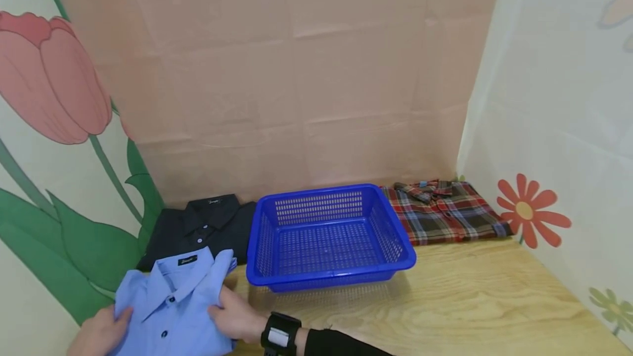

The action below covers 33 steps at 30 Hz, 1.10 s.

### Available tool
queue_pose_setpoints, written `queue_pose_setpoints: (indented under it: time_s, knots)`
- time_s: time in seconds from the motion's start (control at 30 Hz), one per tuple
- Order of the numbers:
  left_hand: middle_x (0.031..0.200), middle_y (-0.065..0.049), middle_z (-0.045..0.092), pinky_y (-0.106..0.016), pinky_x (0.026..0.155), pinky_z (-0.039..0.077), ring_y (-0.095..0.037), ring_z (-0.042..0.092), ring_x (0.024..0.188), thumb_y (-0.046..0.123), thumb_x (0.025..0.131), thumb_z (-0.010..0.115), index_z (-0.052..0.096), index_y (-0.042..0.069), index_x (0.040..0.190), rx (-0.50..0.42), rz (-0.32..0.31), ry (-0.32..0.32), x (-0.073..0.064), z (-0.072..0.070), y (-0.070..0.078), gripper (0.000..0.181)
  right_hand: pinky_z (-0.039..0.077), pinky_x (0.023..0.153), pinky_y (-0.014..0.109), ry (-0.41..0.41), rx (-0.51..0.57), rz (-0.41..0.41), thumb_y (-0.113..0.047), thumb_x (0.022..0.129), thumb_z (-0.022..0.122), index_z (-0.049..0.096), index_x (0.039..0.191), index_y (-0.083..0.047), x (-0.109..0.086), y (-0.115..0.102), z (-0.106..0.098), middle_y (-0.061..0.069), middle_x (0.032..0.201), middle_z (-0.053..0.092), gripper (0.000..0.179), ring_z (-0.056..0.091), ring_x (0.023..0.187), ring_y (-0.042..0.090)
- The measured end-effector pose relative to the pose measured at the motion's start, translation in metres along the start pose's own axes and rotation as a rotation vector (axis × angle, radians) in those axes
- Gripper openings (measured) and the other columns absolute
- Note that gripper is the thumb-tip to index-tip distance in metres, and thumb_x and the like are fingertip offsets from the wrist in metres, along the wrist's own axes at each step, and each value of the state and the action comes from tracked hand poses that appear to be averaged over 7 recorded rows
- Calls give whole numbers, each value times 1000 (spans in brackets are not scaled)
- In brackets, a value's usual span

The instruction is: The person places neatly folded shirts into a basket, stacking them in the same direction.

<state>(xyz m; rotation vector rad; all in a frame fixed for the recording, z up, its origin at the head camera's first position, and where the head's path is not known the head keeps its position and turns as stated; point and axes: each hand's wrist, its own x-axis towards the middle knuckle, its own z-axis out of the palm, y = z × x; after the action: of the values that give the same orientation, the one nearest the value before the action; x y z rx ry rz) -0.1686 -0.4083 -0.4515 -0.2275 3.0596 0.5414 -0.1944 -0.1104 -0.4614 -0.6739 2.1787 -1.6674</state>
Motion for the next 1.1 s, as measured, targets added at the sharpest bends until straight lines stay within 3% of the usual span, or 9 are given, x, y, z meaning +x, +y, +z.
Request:
queue_pose_setpoints:
  time_s: [0.2,0.43,0.57,0.7,0.9,1.0,1.1]
  knots:
    - [99,-47,51,-64,67,44,-63,49,89,35,98,42,47,-20,108,24,6,108,-7,-16,12,56,42,99,44,-13,27,26,-14,95,52,50,124,-21,-2,-7,-1,-5,129,53,30,46,115,9]
    - [93,-43,55,-56,58,45,-57,54,81,47,97,40,53,-12,100,-20,-57,153,-12,-32,17,60,44,96,40,-11,49,-31,-14,95,51,51,120,-17,-5,-17,-9,-2,125,55,25,47,113,9]
    - [86,-39,57,-52,53,43,-53,56,73,46,96,43,54,-7,91,-39,-67,251,-16,-37,22,55,46,90,37,-4,76,-33,-15,95,51,51,117,-16,-7,-23,-11,-3,118,56,21,50,106,8]
    - [83,-39,56,-52,50,41,-53,55,70,44,96,45,53,-5,89,-46,-79,328,-19,-42,30,51,45,88,33,32,89,-69,-17,95,51,52,114,-16,-9,-30,-12,-4,112,56,19,50,101,7]
    - [79,-37,55,-53,51,40,-52,54,69,47,95,44,51,-6,91,-48,-113,364,-19,-48,39,53,45,72,26,114,53,-91,-17,93,47,53,97,-14,-12,-42,-14,-2,88,53,7,51,83,7]
    - [80,-39,56,-54,52,40,-54,53,69,44,95,46,52,-7,92,-52,-86,409,-21,-49,43,52,45,74,28,189,35,-85,-16,93,46,54,101,-13,-12,-47,-15,0,92,55,11,51,85,7]
    - [80,-40,56,-55,52,38,-56,52,68,41,95,48,53,-7,90,-70,-46,468,-23,-50,47,49,46,85,31,243,25,-97,-15,93,45,52,114,-15,-12,-50,-16,0,110,58,22,51,97,7]
